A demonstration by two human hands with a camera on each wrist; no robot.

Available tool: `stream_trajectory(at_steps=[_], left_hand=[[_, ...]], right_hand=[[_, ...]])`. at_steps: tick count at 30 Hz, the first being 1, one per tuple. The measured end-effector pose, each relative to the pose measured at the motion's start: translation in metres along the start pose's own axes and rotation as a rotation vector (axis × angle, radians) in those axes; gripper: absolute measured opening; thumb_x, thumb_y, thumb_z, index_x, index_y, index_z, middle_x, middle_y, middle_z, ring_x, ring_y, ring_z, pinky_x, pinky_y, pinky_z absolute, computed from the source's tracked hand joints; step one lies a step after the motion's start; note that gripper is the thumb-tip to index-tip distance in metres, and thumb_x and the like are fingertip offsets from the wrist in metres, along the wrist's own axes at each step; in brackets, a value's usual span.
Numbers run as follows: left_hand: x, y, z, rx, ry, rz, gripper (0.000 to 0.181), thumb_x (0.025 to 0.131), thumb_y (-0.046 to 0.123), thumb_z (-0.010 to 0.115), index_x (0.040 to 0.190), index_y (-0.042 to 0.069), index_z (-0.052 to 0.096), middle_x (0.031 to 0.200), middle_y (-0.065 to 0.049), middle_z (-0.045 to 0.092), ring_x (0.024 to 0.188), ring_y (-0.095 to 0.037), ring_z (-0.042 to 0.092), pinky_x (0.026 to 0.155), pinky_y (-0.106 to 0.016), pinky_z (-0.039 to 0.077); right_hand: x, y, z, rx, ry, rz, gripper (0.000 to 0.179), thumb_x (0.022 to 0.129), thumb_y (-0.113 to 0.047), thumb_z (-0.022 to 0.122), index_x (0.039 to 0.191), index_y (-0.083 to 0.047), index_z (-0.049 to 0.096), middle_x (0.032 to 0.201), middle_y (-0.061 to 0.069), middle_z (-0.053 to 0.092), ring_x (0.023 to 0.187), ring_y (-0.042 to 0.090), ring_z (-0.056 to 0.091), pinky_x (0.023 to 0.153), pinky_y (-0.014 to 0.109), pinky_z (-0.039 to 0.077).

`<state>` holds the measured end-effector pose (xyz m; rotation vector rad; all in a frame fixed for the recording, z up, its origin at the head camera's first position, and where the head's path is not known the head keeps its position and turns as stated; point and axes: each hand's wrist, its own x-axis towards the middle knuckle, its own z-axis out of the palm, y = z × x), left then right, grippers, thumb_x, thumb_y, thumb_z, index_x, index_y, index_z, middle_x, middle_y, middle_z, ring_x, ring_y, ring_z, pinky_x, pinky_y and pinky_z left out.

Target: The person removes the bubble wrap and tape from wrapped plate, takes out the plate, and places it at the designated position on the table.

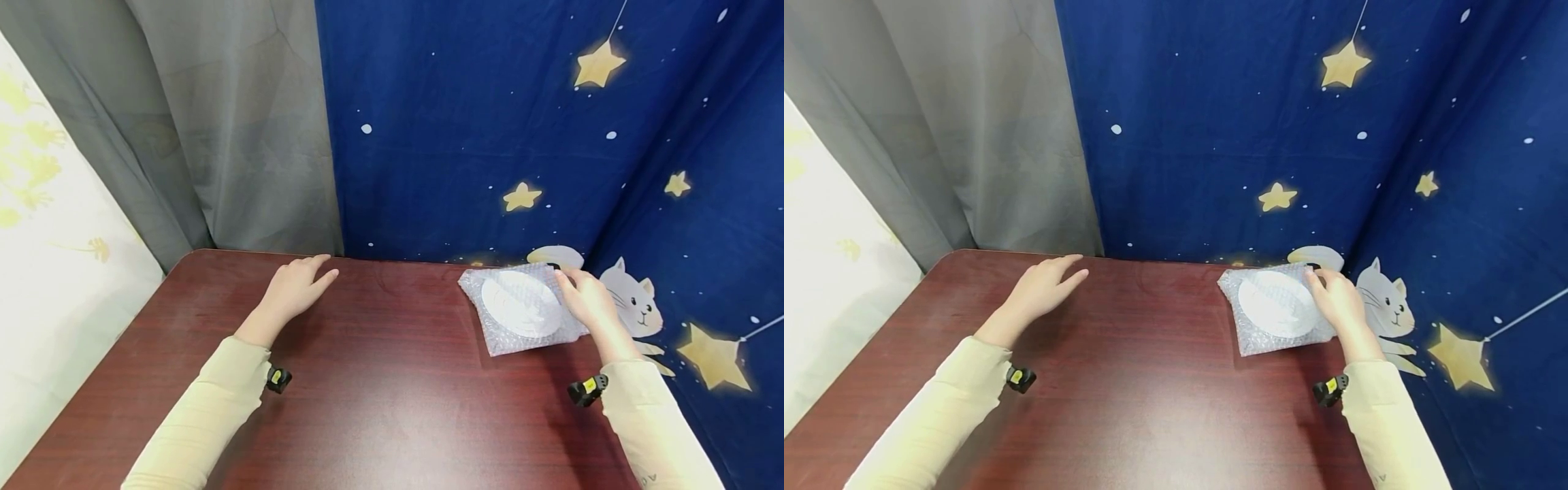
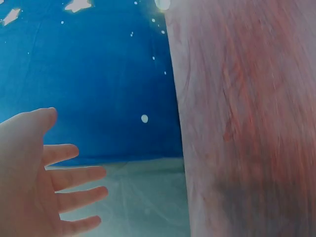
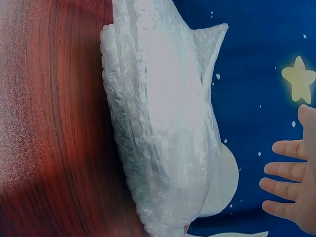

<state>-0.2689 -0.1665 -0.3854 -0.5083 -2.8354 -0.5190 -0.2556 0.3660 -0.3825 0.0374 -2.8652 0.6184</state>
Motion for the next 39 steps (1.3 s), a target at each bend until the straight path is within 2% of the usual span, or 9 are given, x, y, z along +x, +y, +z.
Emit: stream_trajectory(at_steps=[9, 18, 30, 34, 39], left_hand=[[0.001, 0.016, 0.011, -0.092, -0.045, -0.048, 0.056, 0.098, 0.044, 0.047, 0.140, 0.007, 0.048, 0.131, -0.018, 0.056, 0.113, -0.037, 0.056, 0.090, -0.055, 0.044], [0.001, 0.031, 0.029, -0.175, -0.058, -0.074, 0.059, 0.098, 0.046, 0.047, 0.146, 0.012, 0.039, 0.126, -0.020, 0.059, 0.106, -0.036, 0.060, 0.084, -0.053, 0.048], [0.004, 0.057, 0.056, -0.283, -0.007, -0.095, 0.061, 0.097, 0.044, 0.050, 0.148, 0.016, 0.034, 0.115, -0.013, 0.066, 0.098, -0.030, 0.064, 0.079, -0.049, 0.050], [0.008, 0.068, 0.062, -0.318, 0.004, -0.109, 0.059, 0.096, 0.042, 0.051, 0.147, 0.016, 0.035, 0.113, -0.011, 0.066, 0.099, -0.029, 0.064, 0.080, -0.049, 0.050], [0.011, 0.080, 0.070, -0.345, -0.013, -0.139, 0.058, 0.097, 0.042, 0.051, 0.147, 0.017, 0.035, 0.115, -0.010, 0.066, 0.099, -0.026, 0.063, 0.082, -0.047, 0.049]], right_hand=[[-0.006, 0.008, 0.001, 0.047, 0.000, 0.123, 0.065, 0.102, -0.046, 0.029, 0.131, 0.009, 0.048, 0.129, 0.035, 0.047, 0.117, 0.052, 0.043, 0.096, 0.063, 0.033], [-0.012, 0.018, 0.003, 0.101, 0.002, 0.166, 0.067, 0.102, -0.047, 0.030, 0.133, 0.011, 0.046, 0.132, 0.035, 0.045, 0.122, 0.052, 0.039, 0.099, 0.062, 0.031], [-0.020, 0.035, 0.009, 0.131, 0.045, 0.188, 0.064, 0.103, -0.041, 0.032, 0.128, 0.015, 0.048, 0.130, 0.036, 0.045, 0.123, 0.052, 0.037, 0.100, 0.060, 0.031], [-0.022, 0.040, 0.013, 0.155, 0.040, 0.221, 0.066, 0.102, -0.043, 0.030, 0.130, 0.014, 0.047, 0.132, 0.036, 0.043, 0.124, 0.052, 0.036, 0.100, 0.060, 0.031], [-0.022, 0.041, 0.019, 0.194, 0.019, 0.291, 0.070, 0.102, -0.048, 0.028, 0.135, 0.012, 0.044, 0.136, 0.035, 0.040, 0.127, 0.051, 0.033, 0.101, 0.061, 0.030]])
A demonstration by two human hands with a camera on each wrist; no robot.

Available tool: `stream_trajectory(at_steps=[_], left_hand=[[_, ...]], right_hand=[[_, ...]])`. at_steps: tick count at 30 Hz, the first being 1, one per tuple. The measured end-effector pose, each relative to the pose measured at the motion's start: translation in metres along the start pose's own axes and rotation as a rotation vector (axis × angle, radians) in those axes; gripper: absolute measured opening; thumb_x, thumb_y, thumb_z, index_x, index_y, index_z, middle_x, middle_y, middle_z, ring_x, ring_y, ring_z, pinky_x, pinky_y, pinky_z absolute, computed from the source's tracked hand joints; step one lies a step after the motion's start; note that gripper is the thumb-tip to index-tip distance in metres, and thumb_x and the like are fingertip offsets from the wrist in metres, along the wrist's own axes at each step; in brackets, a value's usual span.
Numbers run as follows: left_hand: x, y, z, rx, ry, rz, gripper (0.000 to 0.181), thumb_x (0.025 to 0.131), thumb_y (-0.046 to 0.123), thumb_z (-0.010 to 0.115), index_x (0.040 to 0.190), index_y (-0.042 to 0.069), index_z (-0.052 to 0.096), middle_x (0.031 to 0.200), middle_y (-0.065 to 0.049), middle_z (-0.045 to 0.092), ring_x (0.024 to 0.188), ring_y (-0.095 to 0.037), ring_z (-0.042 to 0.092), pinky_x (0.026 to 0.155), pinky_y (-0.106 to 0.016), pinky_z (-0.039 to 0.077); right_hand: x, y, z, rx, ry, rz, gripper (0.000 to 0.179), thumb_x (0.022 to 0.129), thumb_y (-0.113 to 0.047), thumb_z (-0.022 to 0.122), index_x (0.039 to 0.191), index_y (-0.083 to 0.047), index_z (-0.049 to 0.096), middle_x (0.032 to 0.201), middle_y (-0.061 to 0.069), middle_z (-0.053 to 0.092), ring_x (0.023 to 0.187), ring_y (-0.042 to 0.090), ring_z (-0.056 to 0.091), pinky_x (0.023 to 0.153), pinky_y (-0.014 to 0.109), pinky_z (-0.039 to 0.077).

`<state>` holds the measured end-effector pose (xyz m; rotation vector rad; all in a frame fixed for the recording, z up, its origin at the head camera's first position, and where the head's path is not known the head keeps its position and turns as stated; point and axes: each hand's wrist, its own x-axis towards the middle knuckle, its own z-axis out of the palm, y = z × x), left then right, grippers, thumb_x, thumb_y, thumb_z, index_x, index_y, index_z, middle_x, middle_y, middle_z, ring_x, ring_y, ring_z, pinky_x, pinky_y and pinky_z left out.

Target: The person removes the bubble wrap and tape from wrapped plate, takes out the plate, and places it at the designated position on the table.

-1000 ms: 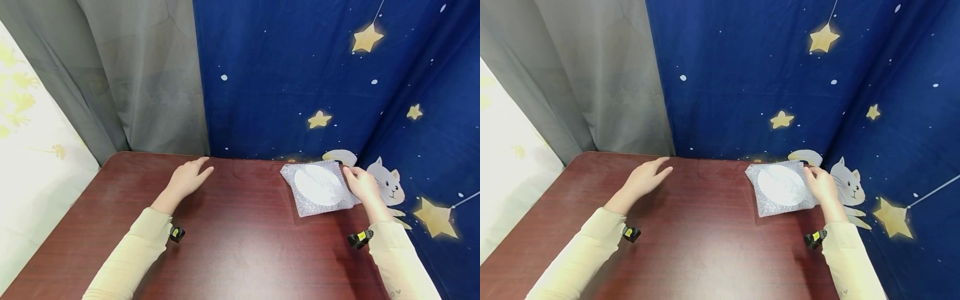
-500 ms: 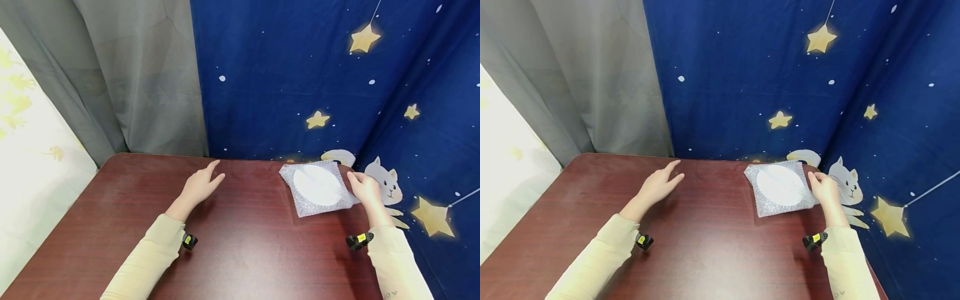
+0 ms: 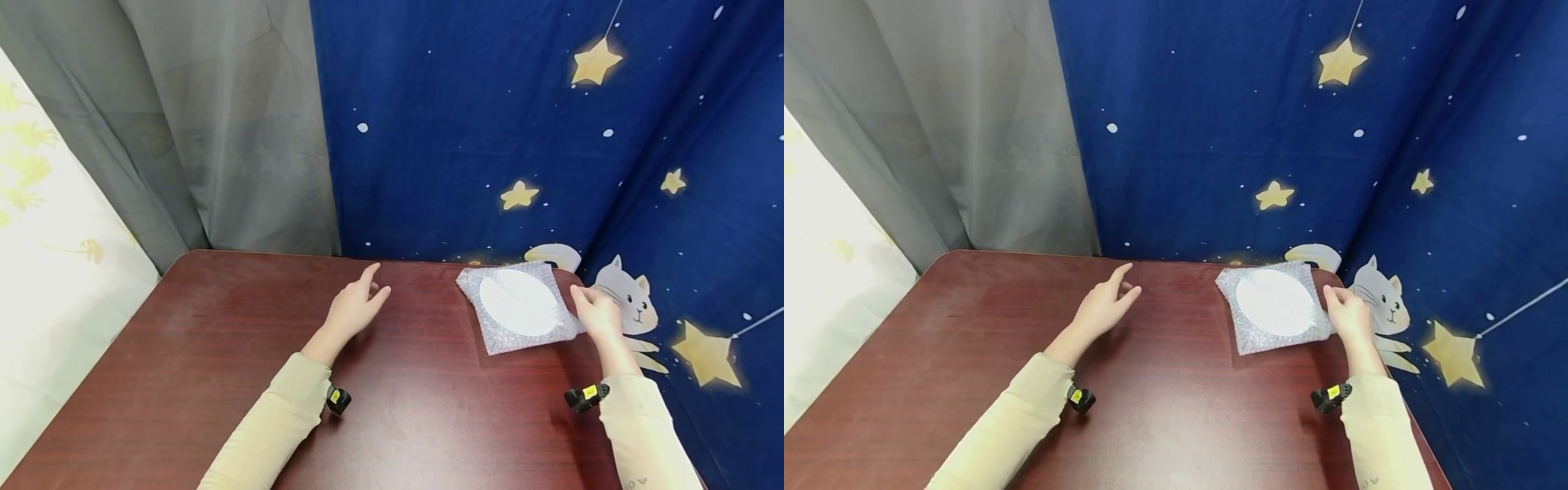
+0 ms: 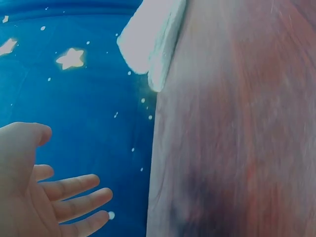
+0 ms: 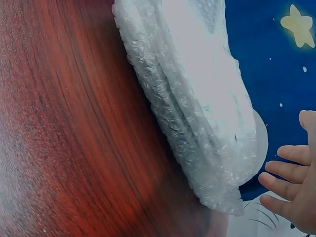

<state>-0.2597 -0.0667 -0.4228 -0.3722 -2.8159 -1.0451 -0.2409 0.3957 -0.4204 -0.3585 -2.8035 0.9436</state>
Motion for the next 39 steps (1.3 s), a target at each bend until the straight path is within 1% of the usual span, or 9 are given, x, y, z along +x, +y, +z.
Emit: stream_trajectory(at_steps=[4, 10, 12, 16, 22, 25, 29, 34, 39], left_hand=[[0.001, 0.005, 0.011, -0.009, -0.005, -0.007, 0.058, 0.096, 0.041, 0.052, 0.146, 0.016, 0.036, 0.118, -0.011, 0.064, 0.097, -0.025, 0.064, 0.080, -0.047, 0.050], [0.002, 0.012, 0.024, -0.068, -0.020, -0.014, 0.058, 0.096, 0.040, 0.053, 0.146, 0.016, 0.037, 0.126, -0.012, 0.060, 0.099, -0.026, 0.064, 0.082, -0.048, 0.049], [0.003, 0.016, 0.027, -0.089, -0.023, -0.017, 0.058, 0.096, 0.040, 0.054, 0.146, 0.016, 0.037, 0.127, -0.012, 0.059, 0.099, -0.026, 0.065, 0.083, -0.048, 0.049], [0.006, 0.022, 0.033, -0.104, -0.023, -0.014, 0.058, 0.095, 0.041, 0.054, 0.146, 0.016, 0.038, 0.127, -0.010, 0.059, 0.095, -0.023, 0.065, 0.082, -0.046, 0.050], [0.008, 0.033, 0.041, -0.111, -0.027, -0.003, 0.058, 0.095, 0.041, 0.054, 0.145, 0.016, 0.038, 0.125, -0.011, 0.061, 0.091, -0.020, 0.065, 0.082, -0.045, 0.050], [0.009, 0.037, 0.045, -0.111, -0.035, -0.001, 0.059, 0.095, 0.042, 0.053, 0.145, 0.016, 0.038, 0.124, -0.010, 0.062, 0.097, -0.023, 0.064, 0.085, -0.046, 0.049], [0.011, 0.043, 0.051, -0.126, -0.045, 0.000, 0.058, 0.095, 0.043, 0.052, 0.145, 0.016, 0.038, 0.122, -0.009, 0.063, 0.106, -0.027, 0.061, 0.089, -0.047, 0.047], [0.013, 0.050, 0.058, -0.203, -0.051, -0.007, 0.058, 0.094, 0.040, 0.053, 0.144, 0.014, 0.039, 0.119, -0.012, 0.063, 0.107, -0.031, 0.061, 0.090, -0.048, 0.046], [0.014, 0.056, 0.067, -0.262, -0.052, -0.015, 0.058, 0.094, 0.040, 0.054, 0.143, 0.013, 0.040, 0.116, -0.010, 0.065, 0.108, -0.028, 0.061, 0.091, -0.046, 0.046]], right_hand=[[0.000, 0.002, 0.004, 0.008, 0.008, 0.011, 0.069, 0.102, -0.048, 0.029, 0.136, 0.011, 0.043, 0.137, 0.035, 0.039, 0.127, 0.051, 0.033, 0.101, 0.061, 0.031], [0.000, 0.006, 0.007, 0.039, 0.019, 0.008, 0.068, 0.101, -0.048, 0.034, 0.137, 0.010, 0.043, 0.136, 0.033, 0.042, 0.127, 0.049, 0.035, 0.101, 0.060, 0.032], [0.000, 0.007, 0.007, 0.045, 0.016, 0.020, 0.068, 0.100, -0.048, 0.036, 0.137, 0.009, 0.043, 0.136, 0.033, 0.042, 0.127, 0.049, 0.035, 0.101, 0.059, 0.032], [0.001, 0.007, 0.008, 0.047, 0.011, 0.038, 0.068, 0.100, -0.048, 0.038, 0.138, 0.009, 0.042, 0.136, 0.033, 0.042, 0.127, 0.048, 0.035, 0.101, 0.059, 0.031], [0.003, 0.007, 0.007, 0.048, 0.001, 0.051, 0.070, 0.099, -0.049, 0.038, 0.137, 0.009, 0.043, 0.136, 0.032, 0.042, 0.128, 0.048, 0.034, 0.103, 0.058, 0.030], [0.004, 0.006, 0.006, 0.043, -0.006, 0.048, 0.070, 0.099, -0.050, 0.038, 0.137, 0.009, 0.043, 0.136, 0.032, 0.042, 0.128, 0.048, 0.034, 0.103, 0.058, 0.030], [0.006, 0.005, 0.005, 0.035, -0.014, 0.017, 0.068, 0.100, -0.048, 0.039, 0.135, 0.010, 0.044, 0.135, 0.033, 0.043, 0.127, 0.049, 0.035, 0.102, 0.059, 0.031], [0.006, 0.002, 0.006, 0.046, -0.044, 0.023, 0.068, 0.100, -0.046, 0.039, 0.135, 0.011, 0.043, 0.135, 0.034, 0.042, 0.127, 0.049, 0.034, 0.101, 0.059, 0.031], [0.007, 0.002, 0.007, 0.048, -0.062, 0.053, 0.068, 0.100, -0.046, 0.039, 0.136, 0.012, 0.042, 0.136, 0.034, 0.041, 0.127, 0.049, 0.034, 0.102, 0.059, 0.031]])
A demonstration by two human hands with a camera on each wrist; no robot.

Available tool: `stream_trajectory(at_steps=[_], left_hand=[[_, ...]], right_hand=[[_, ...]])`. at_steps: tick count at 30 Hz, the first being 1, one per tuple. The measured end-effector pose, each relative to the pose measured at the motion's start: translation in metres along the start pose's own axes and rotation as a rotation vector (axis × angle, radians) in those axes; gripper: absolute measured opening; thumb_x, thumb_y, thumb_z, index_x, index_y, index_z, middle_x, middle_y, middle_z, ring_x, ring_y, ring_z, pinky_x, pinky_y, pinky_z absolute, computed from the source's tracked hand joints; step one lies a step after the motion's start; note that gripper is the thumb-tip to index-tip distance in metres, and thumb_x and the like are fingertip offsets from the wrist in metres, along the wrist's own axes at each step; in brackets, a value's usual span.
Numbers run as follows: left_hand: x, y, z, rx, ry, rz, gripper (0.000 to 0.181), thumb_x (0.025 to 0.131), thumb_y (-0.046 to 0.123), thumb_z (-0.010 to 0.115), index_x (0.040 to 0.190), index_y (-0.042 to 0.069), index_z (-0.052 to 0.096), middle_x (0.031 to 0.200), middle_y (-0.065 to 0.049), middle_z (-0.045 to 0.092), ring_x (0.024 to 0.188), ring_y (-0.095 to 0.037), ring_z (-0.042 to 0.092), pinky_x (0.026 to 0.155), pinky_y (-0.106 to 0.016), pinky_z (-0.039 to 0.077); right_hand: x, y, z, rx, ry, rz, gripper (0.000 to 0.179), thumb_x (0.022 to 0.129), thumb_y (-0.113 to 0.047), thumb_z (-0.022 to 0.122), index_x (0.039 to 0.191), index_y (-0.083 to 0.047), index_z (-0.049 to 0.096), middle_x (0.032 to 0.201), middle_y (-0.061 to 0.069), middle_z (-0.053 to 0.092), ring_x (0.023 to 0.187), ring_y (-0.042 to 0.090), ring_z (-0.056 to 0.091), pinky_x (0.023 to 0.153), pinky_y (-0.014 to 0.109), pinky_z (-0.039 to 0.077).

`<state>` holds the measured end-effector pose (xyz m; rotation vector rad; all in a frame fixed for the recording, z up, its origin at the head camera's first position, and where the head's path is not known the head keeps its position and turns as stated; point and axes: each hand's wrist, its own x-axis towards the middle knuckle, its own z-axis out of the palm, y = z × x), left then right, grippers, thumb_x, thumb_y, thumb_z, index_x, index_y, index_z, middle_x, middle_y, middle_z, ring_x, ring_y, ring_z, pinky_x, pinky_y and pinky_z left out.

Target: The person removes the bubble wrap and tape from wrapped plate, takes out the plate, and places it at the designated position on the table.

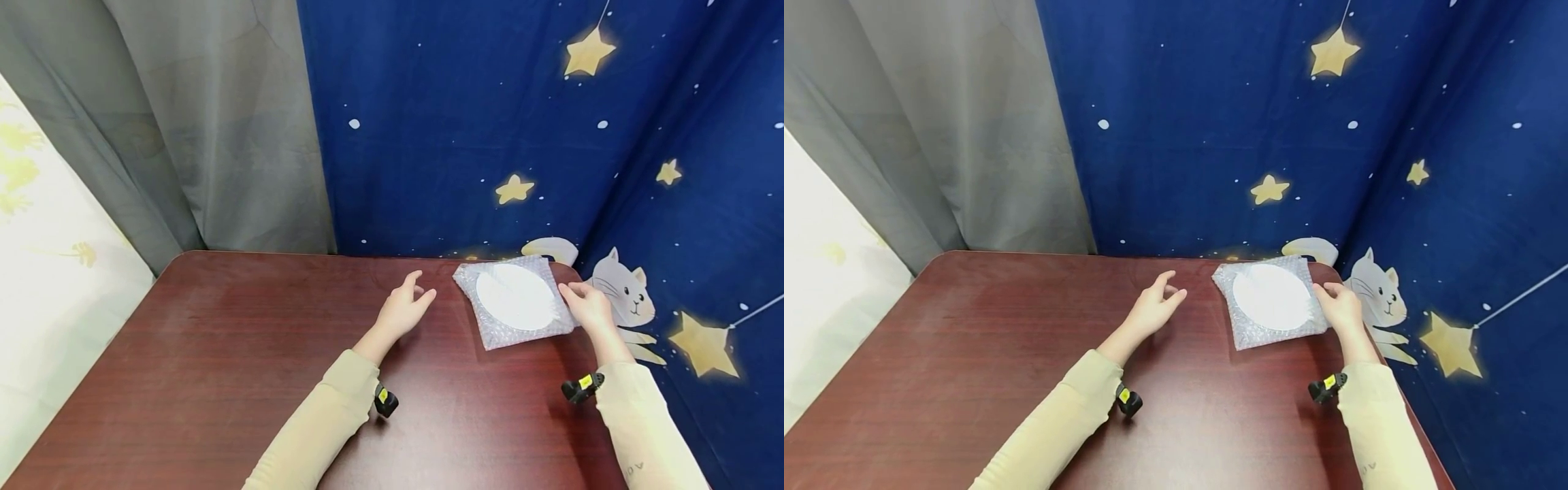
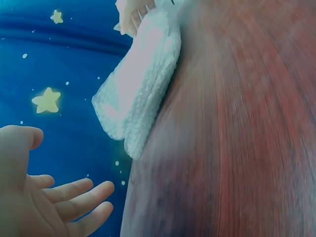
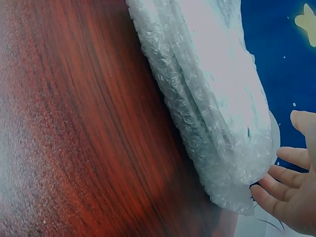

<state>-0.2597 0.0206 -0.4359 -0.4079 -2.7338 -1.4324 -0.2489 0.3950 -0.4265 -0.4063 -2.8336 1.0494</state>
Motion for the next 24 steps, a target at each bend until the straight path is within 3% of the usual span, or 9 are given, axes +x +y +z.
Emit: stream_trajectory(at_steps=[8, 14, 18, 24], left_hand=[[0.004, 0.007, 0.011, -0.099, -0.005, -0.020, 0.056, 0.095, 0.038, 0.054, 0.142, 0.009, 0.041, 0.109, -0.009, 0.067, 0.100, -0.023, 0.063, 0.090, -0.042, 0.047], [0.005, 0.012, 0.019, -0.229, -0.045, -0.068, 0.056, 0.097, 0.036, 0.054, 0.143, 0.007, 0.040, 0.104, -0.010, 0.066, 0.082, -0.023, 0.067, 0.071, -0.034, 0.052], [0.006, 0.015, 0.025, -0.293, -0.063, -0.108, 0.056, 0.097, 0.034, 0.054, 0.143, 0.006, 0.039, 0.108, -0.012, 0.065, 0.080, -0.025, 0.068, 0.062, -0.029, 0.050], [0.010, 0.016, 0.035, -0.391, -0.071, -0.166, 0.055, 0.098, 0.033, 0.053, 0.143, 0.006, 0.038, 0.115, -0.016, 0.063, 0.077, -0.024, 0.069, 0.057, -0.032, 0.054]], right_hand=[[0.001, -0.001, -0.001, -0.027, -0.024, 0.016, 0.070, 0.100, -0.047, 0.038, 0.137, 0.012, 0.040, 0.137, 0.035, 0.038, 0.127, 0.050, 0.033, 0.102, 0.059, 0.031], [0.002, -0.004, -0.005, -0.060, -0.049, -0.001, 0.068, 0.100, -0.044, 0.040, 0.134, 0.015, 0.041, 0.136, 0.038, 0.037, 0.126, 0.051, 0.033, 0.102, 0.059, 0.031], [0.004, -0.003, -0.007, -0.080, -0.079, 0.002, 0.071, 0.099, -0.046, 0.039, 0.133, 0.016, 0.041, 0.134, 0.039, 0.038, 0.125, 0.052, 0.034, 0.101, 0.059, 0.032], [0.005, -0.001, -0.010, -0.069, -0.109, 0.020, 0.075, 0.099, -0.049, 0.039, 0.134, 0.017, 0.039, 0.135, 0.040, 0.036, 0.125, 0.051, 0.034, 0.101, 0.058, 0.033]])
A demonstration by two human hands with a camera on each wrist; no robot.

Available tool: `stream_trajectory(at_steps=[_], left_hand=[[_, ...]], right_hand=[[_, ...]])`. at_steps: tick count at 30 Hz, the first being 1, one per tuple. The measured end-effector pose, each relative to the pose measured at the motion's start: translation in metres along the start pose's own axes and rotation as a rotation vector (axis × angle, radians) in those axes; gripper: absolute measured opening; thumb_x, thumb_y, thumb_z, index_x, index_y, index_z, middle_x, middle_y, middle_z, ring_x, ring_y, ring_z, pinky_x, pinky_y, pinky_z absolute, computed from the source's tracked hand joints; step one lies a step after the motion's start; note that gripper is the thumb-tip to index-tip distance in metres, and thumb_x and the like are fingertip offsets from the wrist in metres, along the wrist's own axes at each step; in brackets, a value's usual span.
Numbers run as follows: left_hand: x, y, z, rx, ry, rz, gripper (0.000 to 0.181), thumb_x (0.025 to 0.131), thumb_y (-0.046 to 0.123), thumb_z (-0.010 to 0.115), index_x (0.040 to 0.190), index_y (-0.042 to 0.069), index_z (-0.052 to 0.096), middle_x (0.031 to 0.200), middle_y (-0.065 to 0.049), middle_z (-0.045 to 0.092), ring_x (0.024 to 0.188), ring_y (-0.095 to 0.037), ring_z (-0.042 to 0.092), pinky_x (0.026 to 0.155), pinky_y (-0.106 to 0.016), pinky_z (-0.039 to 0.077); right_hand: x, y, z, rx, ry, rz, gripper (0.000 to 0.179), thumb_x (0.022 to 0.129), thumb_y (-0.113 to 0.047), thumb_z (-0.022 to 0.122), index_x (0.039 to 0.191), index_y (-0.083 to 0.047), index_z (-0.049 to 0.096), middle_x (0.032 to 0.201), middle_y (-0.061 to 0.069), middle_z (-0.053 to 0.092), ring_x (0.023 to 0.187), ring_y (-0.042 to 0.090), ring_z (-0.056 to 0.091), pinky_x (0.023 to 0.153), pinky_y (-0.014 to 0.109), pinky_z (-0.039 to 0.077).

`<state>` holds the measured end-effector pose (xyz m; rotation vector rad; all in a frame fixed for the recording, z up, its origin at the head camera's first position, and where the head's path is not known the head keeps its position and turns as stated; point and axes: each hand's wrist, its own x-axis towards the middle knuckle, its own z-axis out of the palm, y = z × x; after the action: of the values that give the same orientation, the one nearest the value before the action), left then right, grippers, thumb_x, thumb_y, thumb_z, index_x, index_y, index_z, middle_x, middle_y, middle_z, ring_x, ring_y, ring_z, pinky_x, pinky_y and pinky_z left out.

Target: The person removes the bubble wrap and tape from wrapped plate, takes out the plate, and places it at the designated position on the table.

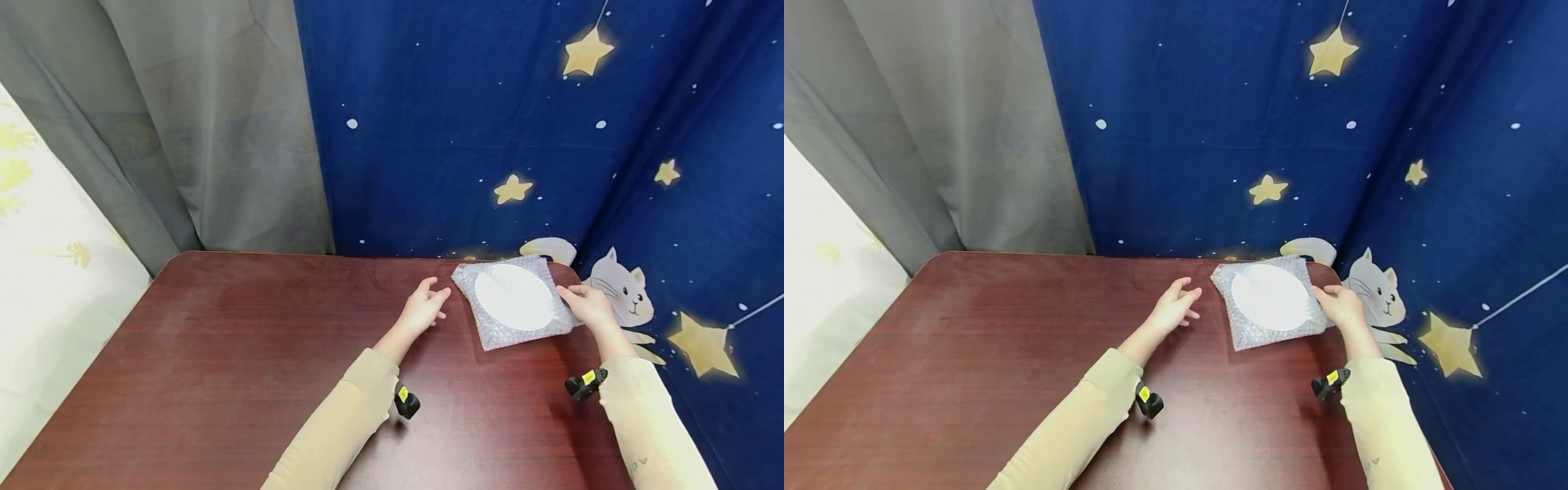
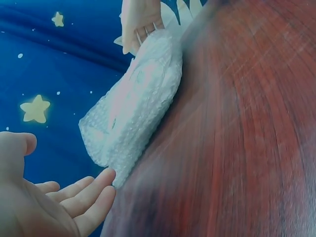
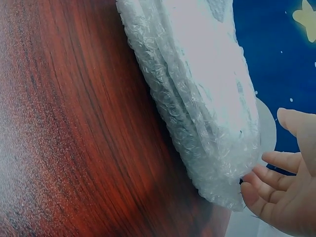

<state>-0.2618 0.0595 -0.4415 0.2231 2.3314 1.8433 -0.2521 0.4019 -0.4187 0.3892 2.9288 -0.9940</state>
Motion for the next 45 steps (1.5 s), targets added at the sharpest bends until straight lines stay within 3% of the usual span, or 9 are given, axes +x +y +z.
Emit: stream_trajectory(at_steps=[10, 14, 18, 22, 27, 35, 45], left_hand=[[0.002, -0.005, 0.017, -0.139, -0.020, -0.083, 0.058, 0.097, 0.032, 0.052, 0.144, 0.002, 0.035, 0.120, -0.021, 0.060, 0.076, -0.028, 0.070, 0.057, -0.036, 0.056], [0.002, -0.005, 0.023, -0.172, -0.041, -0.108, 0.060, 0.097, 0.032, 0.052, 0.145, 0.002, 0.033, 0.121, -0.021, 0.060, 0.078, -0.029, 0.070, 0.058, -0.036, 0.056], [0.002, -0.005, 0.029, -0.194, -0.060, -0.123, 0.060, 0.097, 0.033, 0.051, 0.145, 0.001, 0.033, 0.120, -0.021, 0.060, 0.080, -0.029, 0.070, 0.061, -0.037, 0.056], [0.002, -0.006, 0.035, -0.212, -0.067, -0.130, 0.060, 0.096, 0.033, 0.052, 0.144, 0.002, 0.034, 0.119, -0.020, 0.060, 0.080, -0.031, 0.069, 0.061, -0.039, 0.056], [0.002, -0.008, 0.042, -0.230, -0.077, -0.129, 0.059, 0.096, 0.032, 0.052, 0.144, 0.002, 0.035, 0.118, -0.020, 0.060, 0.082, -0.033, 0.069, 0.059, -0.037, 0.056], [0.003, -0.012, 0.050, -0.297, -0.121, -0.142, 0.060, 0.097, 0.031, 0.051, 0.146, 0.002, 0.032, 0.124, -0.020, 0.057, 0.088, -0.034, 0.068, 0.067, -0.043, 0.057], [0.004, -0.017, 0.060, -0.352, -0.123, -0.163, 0.059, 0.097, 0.029, 0.050, 0.146, 0.002, 0.032, 0.123, -0.014, 0.059, 0.088, -0.030, 0.068, 0.068, -0.042, 0.057]], right_hand=[[0.001, 0.006, 0.003, 0.041, -0.011, 0.001, 0.078, 0.098, -0.051, 0.041, 0.134, 0.017, 0.039, 0.134, 0.040, 0.038, 0.120, 0.048, 0.041, 0.096, 0.055, 0.041], [0.000, 0.009, 0.007, 0.085, -0.001, 0.018, 0.074, 0.098, -0.048, 0.045, 0.134, 0.016, 0.040, 0.129, 0.037, 0.045, 0.110, 0.041, 0.052, 0.081, 0.041, 0.052], [-0.002, 0.010, 0.011, 0.123, 0.011, 0.019, 0.071, 0.097, -0.046, 0.047, 0.134, 0.015, 0.042, 0.127, 0.036, 0.048, 0.104, 0.037, 0.054, 0.071, 0.031, 0.052], [-0.002, 0.012, 0.015, 0.164, 0.009, 0.036, 0.072, 0.097, -0.046, 0.048, 0.135, 0.014, 0.041, 0.131, 0.037, 0.044, 0.110, 0.040, 0.051, 0.085, 0.042, 0.049], [0.000, 0.016, 0.021, 0.211, 0.028, 0.059, 0.070, 0.096, -0.045, 0.050, 0.135, 0.013, 0.042, 0.135, 0.036, 0.040, 0.120, 0.044, 0.043, 0.100, 0.052, 0.038], [0.000, 0.018, 0.028, 0.294, 0.066, 0.062, 0.066, 0.096, -0.040, 0.052, 0.135, 0.013, 0.042, 0.137, 0.035, 0.040, 0.125, 0.043, 0.040, 0.103, 0.051, 0.035], [-0.003, 0.018, 0.032, 0.383, 0.082, 0.110, 0.068, 0.095, -0.040, 0.055, 0.140, 0.009, 0.039, 0.140, 0.032, 0.038, 0.129, 0.039, 0.039, 0.105, 0.049, 0.033]])
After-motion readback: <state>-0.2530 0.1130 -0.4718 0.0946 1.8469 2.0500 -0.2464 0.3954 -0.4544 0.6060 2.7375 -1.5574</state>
